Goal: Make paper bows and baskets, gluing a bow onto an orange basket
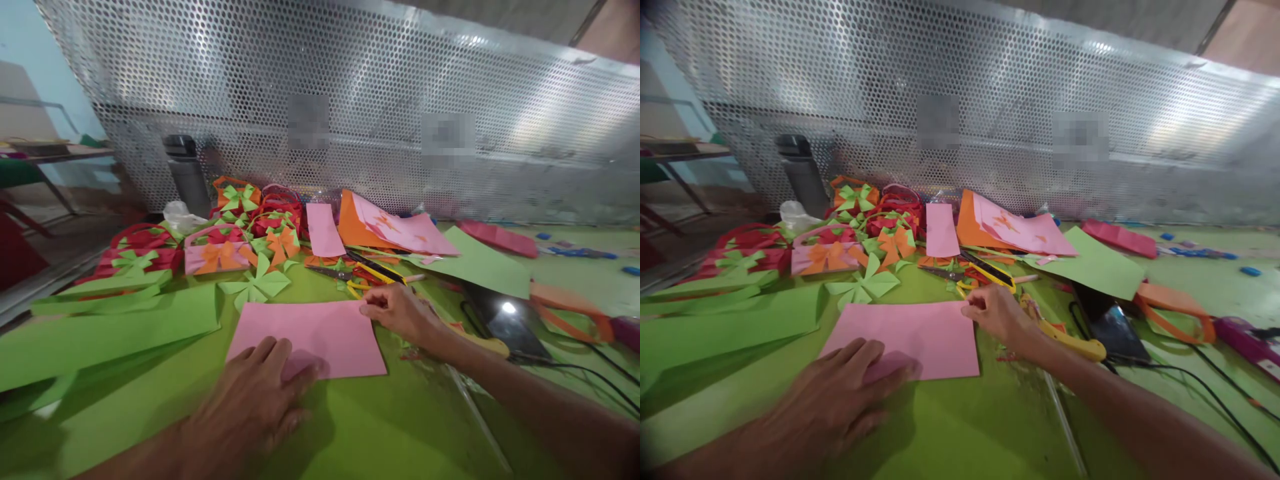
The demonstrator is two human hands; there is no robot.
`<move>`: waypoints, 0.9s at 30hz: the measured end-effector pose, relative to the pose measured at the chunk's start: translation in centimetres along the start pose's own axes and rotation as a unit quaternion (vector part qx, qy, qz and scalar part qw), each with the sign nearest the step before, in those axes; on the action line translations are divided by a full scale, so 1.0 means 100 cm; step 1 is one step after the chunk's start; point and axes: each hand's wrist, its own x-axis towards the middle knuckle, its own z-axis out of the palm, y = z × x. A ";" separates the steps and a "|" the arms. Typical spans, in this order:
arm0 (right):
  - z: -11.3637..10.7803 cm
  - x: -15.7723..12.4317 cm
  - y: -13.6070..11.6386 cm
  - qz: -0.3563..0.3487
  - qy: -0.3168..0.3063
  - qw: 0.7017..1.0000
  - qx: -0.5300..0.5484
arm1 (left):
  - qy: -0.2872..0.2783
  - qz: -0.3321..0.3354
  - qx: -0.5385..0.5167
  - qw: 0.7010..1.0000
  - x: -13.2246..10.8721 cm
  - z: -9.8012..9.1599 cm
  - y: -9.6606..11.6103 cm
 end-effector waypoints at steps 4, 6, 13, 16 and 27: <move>0.002 -0.006 -0.007 -0.021 0.021 0.999 0.025 | 0.032 -0.001 -0.017 0.999 -0.004 0.007 0.000; 0.004 -0.008 -0.007 -0.048 0.049 0.995 0.066 | 0.085 0.002 -0.016 0.996 -0.006 0.011 -0.003; 0.005 -0.025 -0.009 -0.145 0.276 0.946 0.092 | 0.339 -0.062 0.067 0.936 -0.006 -0.019 -0.037; 0.005 -0.050 -0.007 -0.258 0.260 0.929 0.043 | 0.342 -0.081 0.069 0.934 -0.005 -0.032 -0.048; 0.015 -0.046 -0.024 -0.230 0.102 0.968 0.026 | 0.357 -0.013 0.090 0.930 -0.015 -0.044 -0.049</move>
